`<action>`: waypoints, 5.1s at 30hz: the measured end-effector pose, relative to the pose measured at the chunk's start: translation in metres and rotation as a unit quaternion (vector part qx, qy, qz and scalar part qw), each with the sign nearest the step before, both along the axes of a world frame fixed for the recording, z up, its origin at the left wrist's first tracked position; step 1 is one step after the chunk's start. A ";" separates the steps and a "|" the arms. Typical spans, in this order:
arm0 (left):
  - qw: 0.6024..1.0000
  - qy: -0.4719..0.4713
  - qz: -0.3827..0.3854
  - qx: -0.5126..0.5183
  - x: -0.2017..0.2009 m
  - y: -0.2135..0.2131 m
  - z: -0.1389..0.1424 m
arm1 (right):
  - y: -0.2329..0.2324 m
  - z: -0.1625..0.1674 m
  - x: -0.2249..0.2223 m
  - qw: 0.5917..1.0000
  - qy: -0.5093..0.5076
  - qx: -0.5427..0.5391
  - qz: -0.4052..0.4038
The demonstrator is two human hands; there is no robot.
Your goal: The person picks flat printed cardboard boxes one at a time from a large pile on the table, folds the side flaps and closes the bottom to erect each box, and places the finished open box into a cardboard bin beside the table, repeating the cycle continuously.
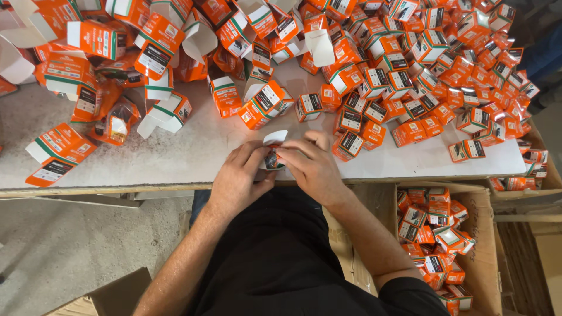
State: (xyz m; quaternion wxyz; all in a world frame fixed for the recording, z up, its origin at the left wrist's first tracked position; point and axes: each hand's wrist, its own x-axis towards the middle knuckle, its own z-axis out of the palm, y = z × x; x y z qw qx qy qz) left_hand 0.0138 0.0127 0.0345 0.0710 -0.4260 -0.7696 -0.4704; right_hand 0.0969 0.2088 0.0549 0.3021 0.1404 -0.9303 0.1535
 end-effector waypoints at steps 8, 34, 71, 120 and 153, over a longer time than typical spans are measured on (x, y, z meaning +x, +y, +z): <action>0.988 0.121 -0.019 0.098 0.003 -0.007 -0.002 | -0.009 0.014 -0.003 0.997 -0.047 0.055 -0.001; 0.995 0.075 -0.005 0.058 -0.001 -0.004 -0.011 | 0.008 -0.020 -0.007 0.953 -0.134 -0.229 0.148; 0.905 0.303 0.226 -0.197 -0.169 -0.017 0.041 | 0.020 0.004 -0.011 0.997 -0.022 0.069 -0.007; 0.980 -0.118 0.015 0.162 -0.088 -0.010 0.000 | -0.039 -0.015 0.004 0.991 -0.065 -0.017 0.116; 0.968 0.246 0.031 -0.025 -0.008 -0.024 0.008 | -0.021 0.005 -0.014 0.996 0.026 -0.073 -0.037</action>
